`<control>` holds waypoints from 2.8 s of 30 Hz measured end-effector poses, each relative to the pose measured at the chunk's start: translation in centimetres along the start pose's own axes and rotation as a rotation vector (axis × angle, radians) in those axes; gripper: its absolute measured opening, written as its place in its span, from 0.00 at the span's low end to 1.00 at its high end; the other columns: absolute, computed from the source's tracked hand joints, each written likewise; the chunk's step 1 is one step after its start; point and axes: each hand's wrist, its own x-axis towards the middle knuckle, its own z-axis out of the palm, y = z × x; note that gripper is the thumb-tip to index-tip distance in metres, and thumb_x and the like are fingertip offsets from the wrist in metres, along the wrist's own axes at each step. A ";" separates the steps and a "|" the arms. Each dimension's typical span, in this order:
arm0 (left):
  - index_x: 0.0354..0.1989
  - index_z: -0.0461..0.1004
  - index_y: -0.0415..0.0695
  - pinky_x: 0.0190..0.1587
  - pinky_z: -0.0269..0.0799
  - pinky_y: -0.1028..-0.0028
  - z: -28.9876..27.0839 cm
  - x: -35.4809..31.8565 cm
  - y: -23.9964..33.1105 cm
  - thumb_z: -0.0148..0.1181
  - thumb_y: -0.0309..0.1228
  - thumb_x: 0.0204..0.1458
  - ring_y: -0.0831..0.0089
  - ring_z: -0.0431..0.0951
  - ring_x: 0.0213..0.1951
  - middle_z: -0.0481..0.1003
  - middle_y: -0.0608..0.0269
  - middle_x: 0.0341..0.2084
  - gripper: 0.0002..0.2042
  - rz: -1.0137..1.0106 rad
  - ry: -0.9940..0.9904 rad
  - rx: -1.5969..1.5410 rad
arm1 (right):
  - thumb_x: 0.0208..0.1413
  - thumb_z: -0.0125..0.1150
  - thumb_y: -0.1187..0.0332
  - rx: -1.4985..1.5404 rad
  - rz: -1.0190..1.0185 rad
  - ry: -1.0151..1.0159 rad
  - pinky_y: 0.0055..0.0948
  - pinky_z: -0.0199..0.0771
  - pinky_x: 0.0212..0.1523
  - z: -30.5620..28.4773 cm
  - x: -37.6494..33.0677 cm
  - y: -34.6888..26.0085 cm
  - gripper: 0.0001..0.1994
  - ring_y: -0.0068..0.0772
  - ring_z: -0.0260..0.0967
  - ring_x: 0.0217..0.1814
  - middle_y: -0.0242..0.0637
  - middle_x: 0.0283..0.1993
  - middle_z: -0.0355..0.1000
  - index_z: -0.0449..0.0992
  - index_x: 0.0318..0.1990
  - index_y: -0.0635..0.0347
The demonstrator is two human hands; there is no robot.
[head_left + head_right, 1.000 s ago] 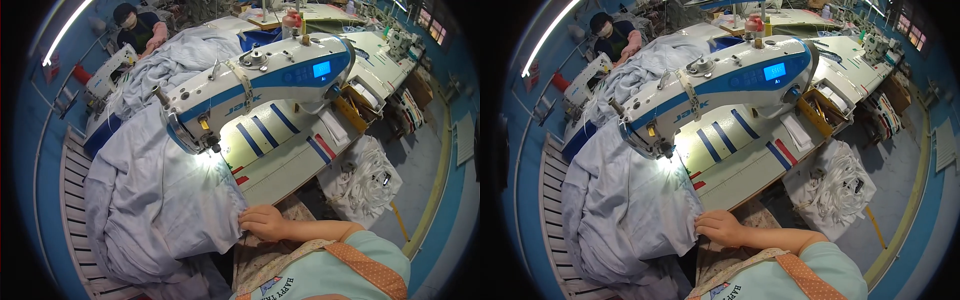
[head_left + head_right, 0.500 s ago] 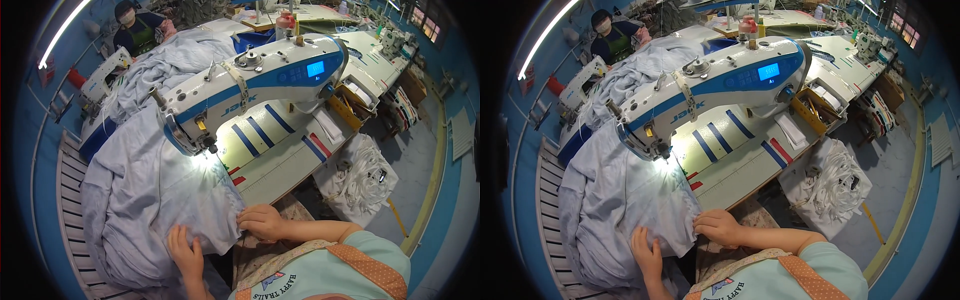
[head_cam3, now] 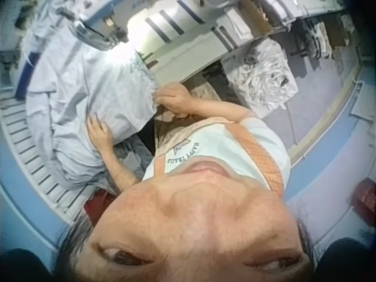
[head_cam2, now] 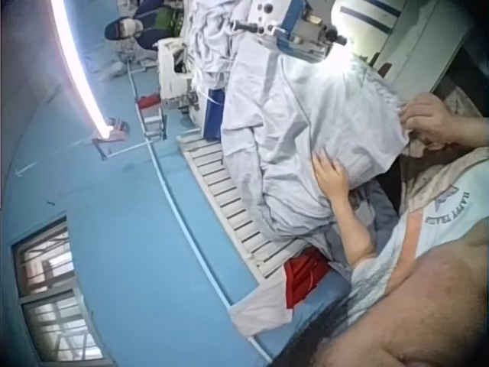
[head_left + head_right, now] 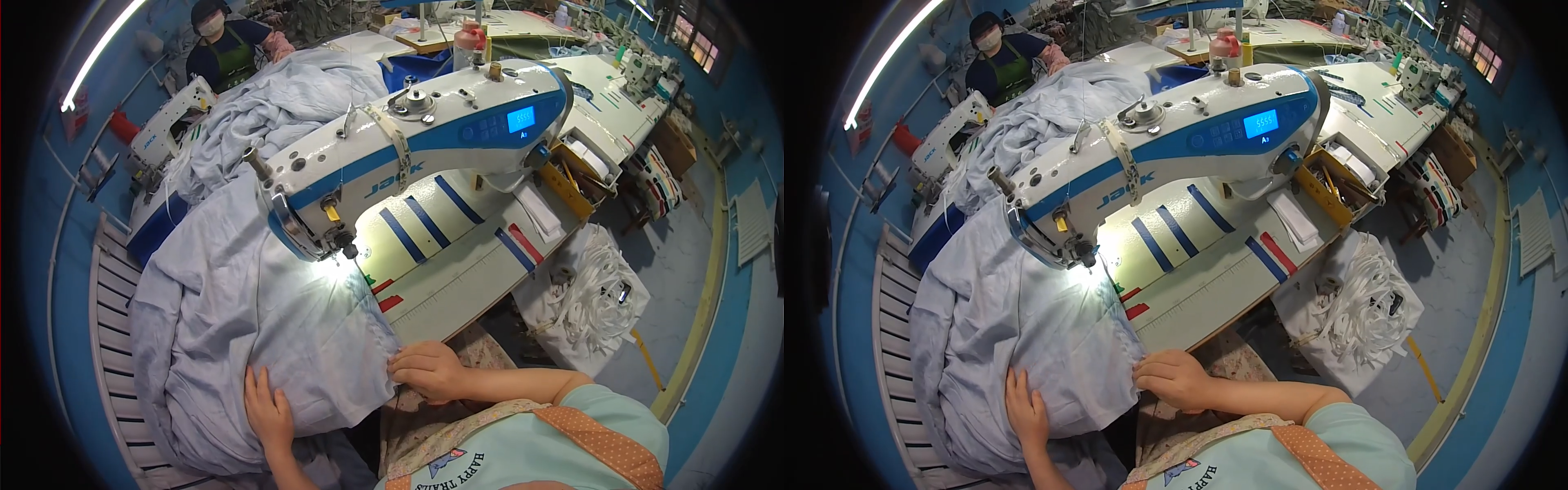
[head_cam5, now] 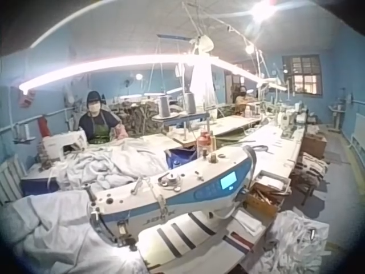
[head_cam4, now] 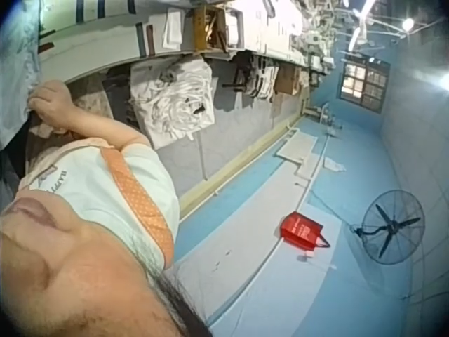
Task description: Sewing the edges of white fabric covers using an industrial sewing machine.
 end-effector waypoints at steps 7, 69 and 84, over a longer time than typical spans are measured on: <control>0.56 0.65 0.39 0.62 0.53 0.62 0.1 0.3 -1.0 0.51 0.26 0.48 0.51 0.60 0.60 0.61 0.47 0.59 0.23 0.015 0.026 -0.027 | 0.39 0.59 0.74 0.000 -0.010 0.010 0.31 0.73 0.42 0.1 0.1 -0.1 0.08 0.33 0.73 0.43 0.30 0.37 0.73 0.73 0.30 0.56; 0.29 0.77 0.45 0.42 0.68 0.63 4.6 -0.9 13.6 0.61 0.25 0.39 0.63 0.72 0.33 0.74 0.64 0.26 0.07 0.433 0.242 -0.442 | 0.40 0.58 0.71 -0.105 -0.027 -0.043 0.39 0.70 0.49 -0.4 0.2 0.8 0.08 0.37 0.71 0.47 0.34 0.40 0.74 0.75 0.32 0.58; 0.32 0.75 0.44 0.34 0.69 0.60 5.8 0.0 12.3 0.59 0.23 0.47 0.52 0.74 0.32 0.74 0.52 0.28 0.05 0.299 0.255 -0.514 | 0.37 0.61 0.84 -0.001 0.423 -0.077 0.36 0.70 0.46 -1.0 0.8 0.6 0.16 0.44 0.69 0.46 0.42 0.44 0.71 0.69 0.36 0.57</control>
